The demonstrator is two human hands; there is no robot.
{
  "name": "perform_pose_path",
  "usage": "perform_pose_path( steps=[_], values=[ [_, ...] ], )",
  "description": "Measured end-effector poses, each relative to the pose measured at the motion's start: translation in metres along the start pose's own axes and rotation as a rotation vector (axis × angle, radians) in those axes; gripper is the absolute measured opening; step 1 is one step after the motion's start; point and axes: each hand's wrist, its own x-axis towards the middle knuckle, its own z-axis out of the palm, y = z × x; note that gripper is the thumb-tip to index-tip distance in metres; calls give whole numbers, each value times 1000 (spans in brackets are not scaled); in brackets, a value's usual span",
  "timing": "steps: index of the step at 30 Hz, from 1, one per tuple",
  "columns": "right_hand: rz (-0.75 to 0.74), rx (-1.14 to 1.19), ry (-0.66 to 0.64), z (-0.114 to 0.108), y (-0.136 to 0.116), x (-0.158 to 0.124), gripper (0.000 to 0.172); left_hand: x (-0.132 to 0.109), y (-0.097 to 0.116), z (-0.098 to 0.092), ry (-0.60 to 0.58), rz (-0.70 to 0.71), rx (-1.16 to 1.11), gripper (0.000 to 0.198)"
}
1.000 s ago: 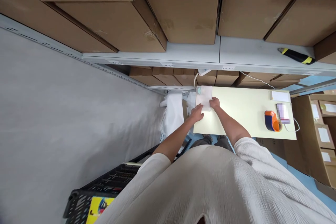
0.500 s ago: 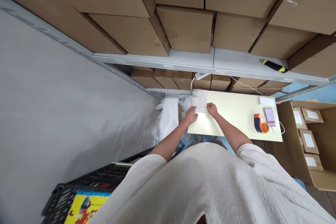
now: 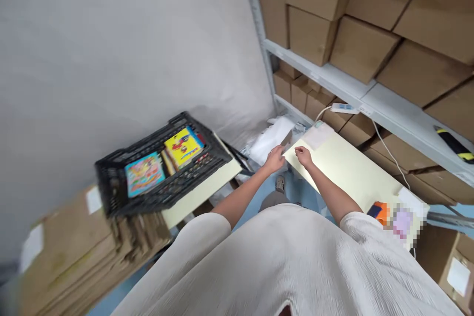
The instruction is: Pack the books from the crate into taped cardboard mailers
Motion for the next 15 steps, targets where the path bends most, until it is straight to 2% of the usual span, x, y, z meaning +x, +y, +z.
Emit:
perform_pose_path(
  steps=[9, 15],
  values=[
    [-252, -145, -366, 143, -19, -74, 21, -167, -71, -55, 308, -235, -3, 61],
    [-403, -180, -548, 254, -28, -135, 20, -270, -132, -88, 537, -338, -25, 61]
  ],
)
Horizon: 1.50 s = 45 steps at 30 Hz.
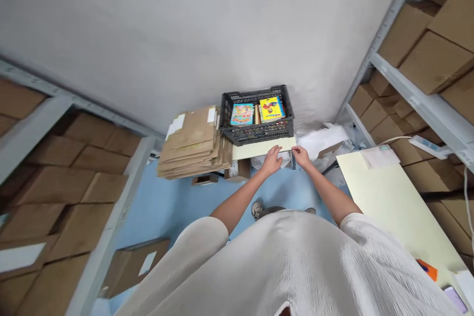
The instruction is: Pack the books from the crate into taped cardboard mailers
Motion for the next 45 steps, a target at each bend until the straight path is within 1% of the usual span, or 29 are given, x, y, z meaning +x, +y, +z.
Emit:
perform_pose_path(
  steps=[2, 5, 8, 11, 14, 16, 18, 20, 22, 25, 29, 31, 34, 36, 38, 40, 42, 45],
  values=[
    [-28, -19, -55, 50, -12, -1, 20, -19, -34, -26, 63, -20, -22, 62],
    [-90, -52, -131, 132, -29, -9, 20, -51, -88, -70, 139, -16, -51, 66],
    [-156, -86, -186, 217, -47, -20, 19, -81, -145, -121, 203, 13, -60, 68],
    [-199, -135, -203, 294, -67, -29, 22, -102, -200, -174, 227, -1, -43, 67],
    [-229, -198, -192, 356, -87, -32, 26, -114, -252, -221, 242, -61, -20, 64],
    [-257, -243, -192, 387, -100, -30, 29, -117, -283, -247, 247, -116, -8, 63],
    [-303, -298, -190, 410, -113, -25, 32, -116, -310, -268, 246, -177, 4, 62],
    [-346, -368, -173, 427, -123, -18, 37, -112, -332, -286, 240, -241, 13, 60],
    [-357, -448, -149, 438, -133, -10, 42, -106, -350, -301, 228, -305, 21, 60],
    [-284, -565, -134, 448, -145, -2, 47, -97, -368, -316, 212, -388, 35, 59],
    [-131, -671, -117, 457, -160, -1, 47, -90, -379, -324, 205, -458, 26, 56],
    [-73, -701, -103, 460, -166, -3, 47, -89, -382, -325, 205, -454, 7, 56],
    [-36, -724, -95, 462, -171, -5, 42, -88, -386, -325, 221, -430, -28, 57],
    [-28, -709, -70, 461, -171, -5, 39, -87, -389, -326, 257, -442, -64, 59],
    [-31, -664, -28, 460, -168, -3, 34, -85, -393, -328, 330, -460, -113, 58],
    [-59, -589, 17, 460, -162, -1, 30, -82, -397, -330, 426, -460, -169, 50],
    [-100, -518, 46, 460, -156, 2, 26, -79, -400, -333, 501, -457, -220, 38],
    [-129, -472, 34, 462, -149, 5, 27, -76, -401, -336, 559, -467, -261, 27]
  ],
)
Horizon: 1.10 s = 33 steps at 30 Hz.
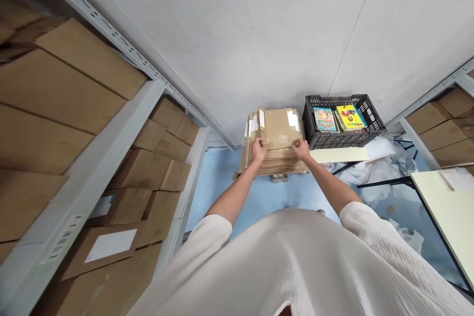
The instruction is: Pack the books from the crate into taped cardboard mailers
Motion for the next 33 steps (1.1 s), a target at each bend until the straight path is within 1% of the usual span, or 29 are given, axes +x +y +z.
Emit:
perform_pose_path(
  steps=[2, 7, 11, 16, 20, 23, 25, 27, 30, 33],
  values=[
    [1, 17, -8, 2, 2, 1, 29, 1, -1, -2, 25, -8, -22, 27],
    [-6, 97, 58, 0, 3, 2, 32, 5, -7, -9, 71, -70, -152, 35],
    [-31, 172, 32, 1, 0, 2, 36, 9, -16, -15, 112, -156, -231, 33],
    [6, 130, 17, 5, -1, -2, 40, 0, -31, -19, 95, -112, -186, 32],
    [76, 81, -23, 11, 2, -8, 54, -10, -43, -21, 110, -80, -102, 29],
    [113, 90, -21, 14, 0, -10, 59, -12, -48, -23, 74, -59, -48, 26],
    [185, 78, -8, 17, -3, -10, 55, -13, -49, -23, 54, -49, -26, 23],
    [251, 80, -7, 19, -8, -9, 45, -14, -49, -22, 40, -37, -36, 19],
    [260, 112, -17, 20, -13, -10, 30, -16, -49, -19, 34, -15, -87, 15],
    [265, 111, -43, 20, -15, -13, 29, -18, -48, -17, 29, -23, -73, 16]
  ],
)
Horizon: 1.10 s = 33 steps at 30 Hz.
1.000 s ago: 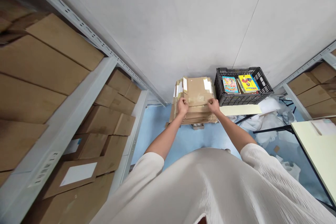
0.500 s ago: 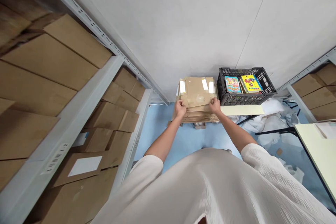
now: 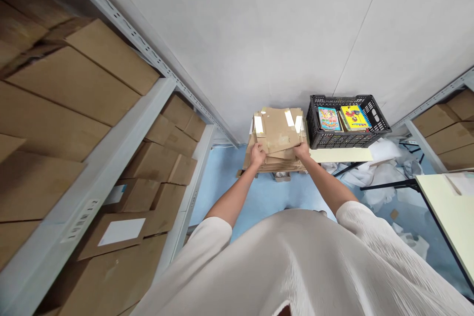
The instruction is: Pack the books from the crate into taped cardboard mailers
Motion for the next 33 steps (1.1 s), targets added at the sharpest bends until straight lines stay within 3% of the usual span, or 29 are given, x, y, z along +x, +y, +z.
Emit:
perform_pose_path(
  steps=[6, 12, 15, 22, 27, 33],
  values=[
    [32, 30, 17, 5, -3, -7, 40, -3, 4, -2, -26, -6, 38, 19],
    [-142, 164, 42, 9, -7, -8, 49, -4, 12, -8, -25, -34, 97, 24],
    [-143, 130, 58, 0, -9, -4, 55, 0, 16, -14, 13, -21, 88, 26],
    [-185, 143, 121, -44, -13, 15, 59, 5, 17, -27, 21, -42, 71, 27],
    [-212, 164, 165, -82, -11, 28, 62, 1, 16, -24, 46, -49, 23, 26],
    [-200, 273, 260, -136, -4, 36, 63, 2, 21, -19, 2, -87, 210, 27]
  ],
)
